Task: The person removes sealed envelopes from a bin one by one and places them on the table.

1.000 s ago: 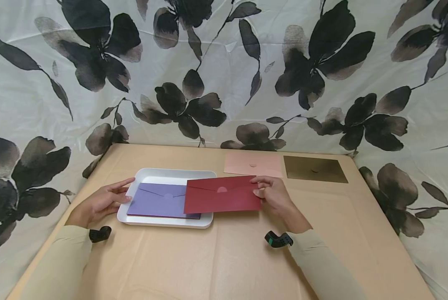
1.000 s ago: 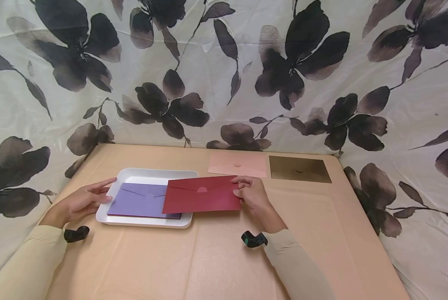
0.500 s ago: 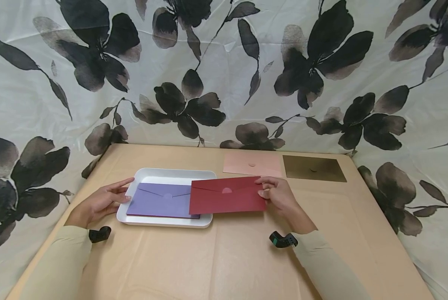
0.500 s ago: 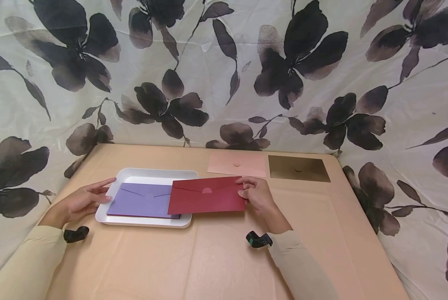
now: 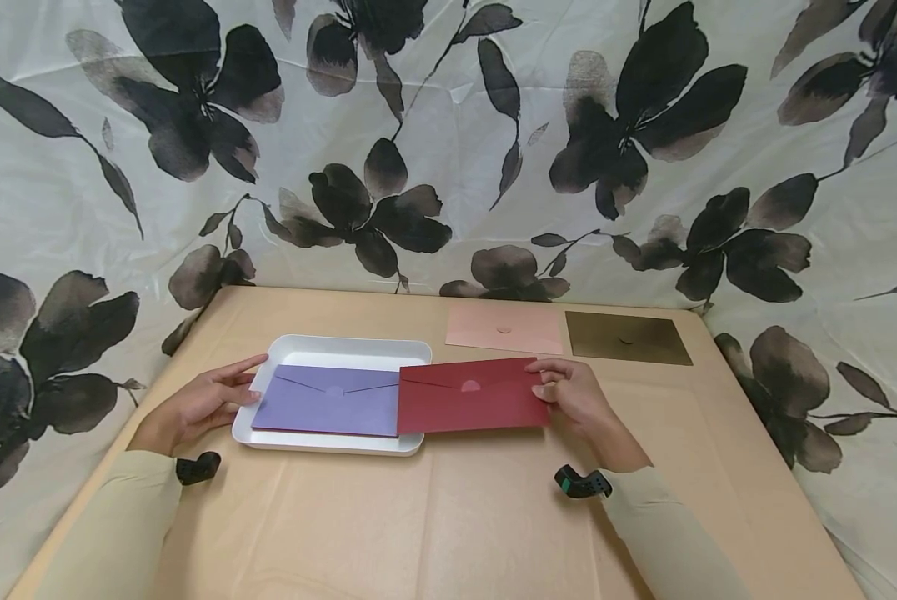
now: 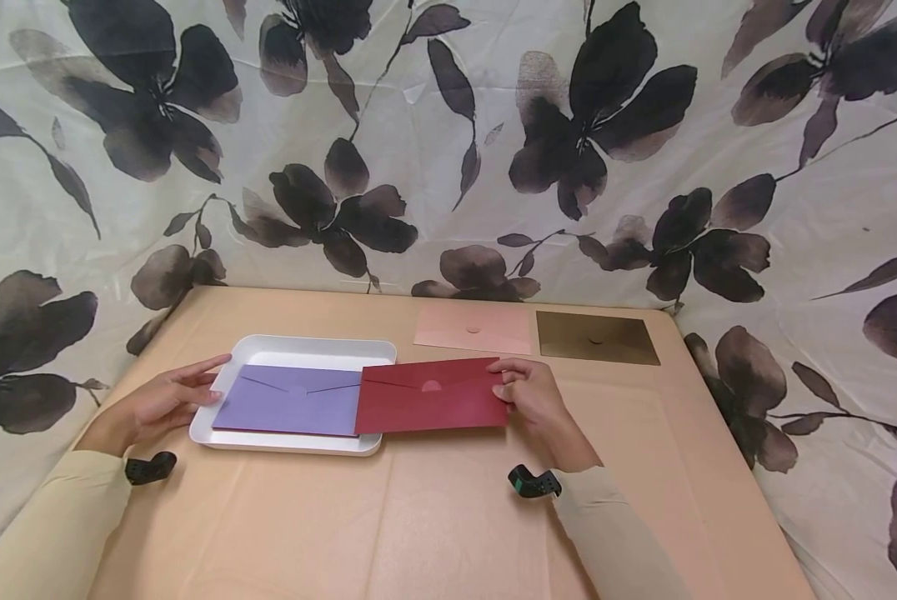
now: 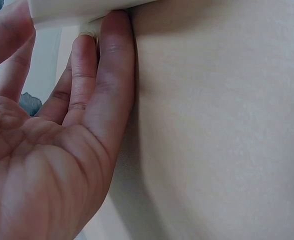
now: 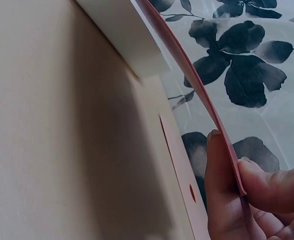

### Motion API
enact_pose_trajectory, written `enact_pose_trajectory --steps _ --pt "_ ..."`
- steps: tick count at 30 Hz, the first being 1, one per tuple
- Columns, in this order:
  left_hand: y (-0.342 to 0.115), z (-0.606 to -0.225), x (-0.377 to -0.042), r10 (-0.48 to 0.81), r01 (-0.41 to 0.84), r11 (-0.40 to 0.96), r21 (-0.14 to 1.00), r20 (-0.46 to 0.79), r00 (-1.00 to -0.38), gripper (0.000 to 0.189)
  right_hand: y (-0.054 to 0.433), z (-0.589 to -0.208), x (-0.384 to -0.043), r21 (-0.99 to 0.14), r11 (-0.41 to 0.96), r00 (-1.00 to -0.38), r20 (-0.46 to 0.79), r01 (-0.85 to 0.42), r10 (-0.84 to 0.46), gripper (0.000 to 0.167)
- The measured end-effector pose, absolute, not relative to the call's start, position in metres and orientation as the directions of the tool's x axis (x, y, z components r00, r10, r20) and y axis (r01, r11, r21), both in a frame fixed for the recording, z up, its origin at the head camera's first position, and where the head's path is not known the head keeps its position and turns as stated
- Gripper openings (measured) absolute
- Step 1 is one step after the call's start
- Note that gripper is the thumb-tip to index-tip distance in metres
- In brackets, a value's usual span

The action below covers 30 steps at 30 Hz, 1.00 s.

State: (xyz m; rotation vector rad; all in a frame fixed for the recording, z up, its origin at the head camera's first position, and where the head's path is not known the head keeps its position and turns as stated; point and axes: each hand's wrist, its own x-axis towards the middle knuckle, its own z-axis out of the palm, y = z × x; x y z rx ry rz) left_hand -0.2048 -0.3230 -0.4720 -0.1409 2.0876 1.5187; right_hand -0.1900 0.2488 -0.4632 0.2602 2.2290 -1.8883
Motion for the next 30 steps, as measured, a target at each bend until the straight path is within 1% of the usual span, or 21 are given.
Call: enact_pose_trajectory --steps 7,30 --pt "-0.323 -0.473 -0.205 0.227 -0.389 0.364 0.846 -0.485 -0.845 0.088 0.259 -0.463 -0.188 -0.945 0.188 -0.963 -0.27 0.266 0.005 0.038" --pt "-0.324 -0.472 -0.204 0.228 -0.391 0.377 0.84 -0.493 -0.839 0.088 0.282 -0.465 -0.187 -0.945 0.179 -0.961 -0.278 0.275 0.006 0.035"
